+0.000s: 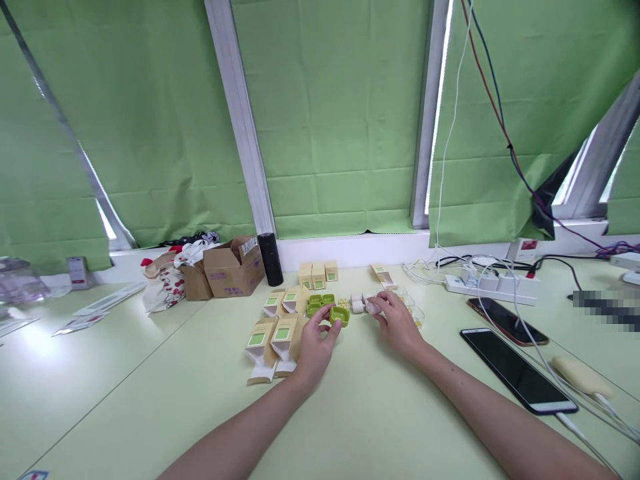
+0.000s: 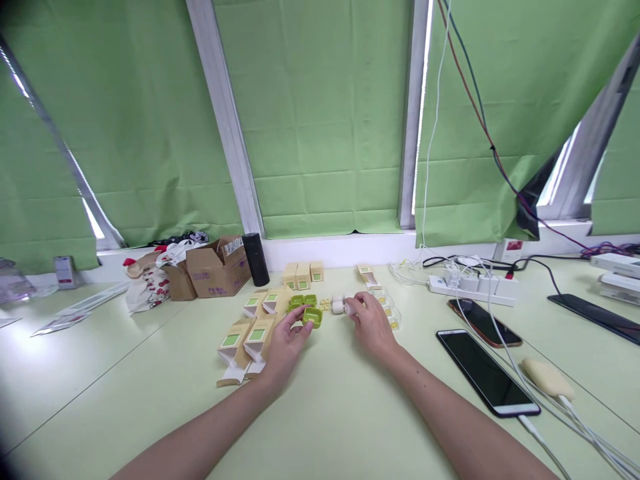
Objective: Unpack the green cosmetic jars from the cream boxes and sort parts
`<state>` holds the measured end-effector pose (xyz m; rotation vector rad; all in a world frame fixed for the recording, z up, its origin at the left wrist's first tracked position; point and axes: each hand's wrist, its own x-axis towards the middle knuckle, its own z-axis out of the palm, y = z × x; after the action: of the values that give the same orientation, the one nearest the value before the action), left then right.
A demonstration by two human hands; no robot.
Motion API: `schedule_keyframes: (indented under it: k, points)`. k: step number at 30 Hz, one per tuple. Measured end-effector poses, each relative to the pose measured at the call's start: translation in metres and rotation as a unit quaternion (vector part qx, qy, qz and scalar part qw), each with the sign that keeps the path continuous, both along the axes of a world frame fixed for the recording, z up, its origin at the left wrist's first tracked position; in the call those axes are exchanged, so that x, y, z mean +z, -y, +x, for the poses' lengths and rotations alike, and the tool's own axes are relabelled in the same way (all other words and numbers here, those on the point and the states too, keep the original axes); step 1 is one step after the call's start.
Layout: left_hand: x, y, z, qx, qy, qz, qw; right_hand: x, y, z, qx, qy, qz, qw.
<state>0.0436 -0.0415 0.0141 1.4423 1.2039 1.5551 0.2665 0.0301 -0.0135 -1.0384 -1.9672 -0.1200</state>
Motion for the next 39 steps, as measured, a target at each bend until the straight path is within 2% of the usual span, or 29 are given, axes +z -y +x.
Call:
schedule_keyframes:
  k: [7,19,31,39]
  points:
    - [0.004,0.004,0.002,0.005,-0.007,0.009,1.000,-0.001,0.001,0.000,-0.068,0.065,0.034,0.995]
    - [0.001,0.003,0.003,-0.001,-0.025,0.014,1.000,-0.003,0.002,-0.001,-0.110,0.130,0.004,0.985]
    - [0.004,0.006,0.004,0.007,-0.016,-0.007,1.000,0.001,0.007,-0.002,-0.113,0.125,-0.028,0.985]
    - [0.005,0.007,0.004,-0.033,0.016,0.022,0.999,0.012,0.019,-0.004,-0.056,0.030,0.053,0.997]
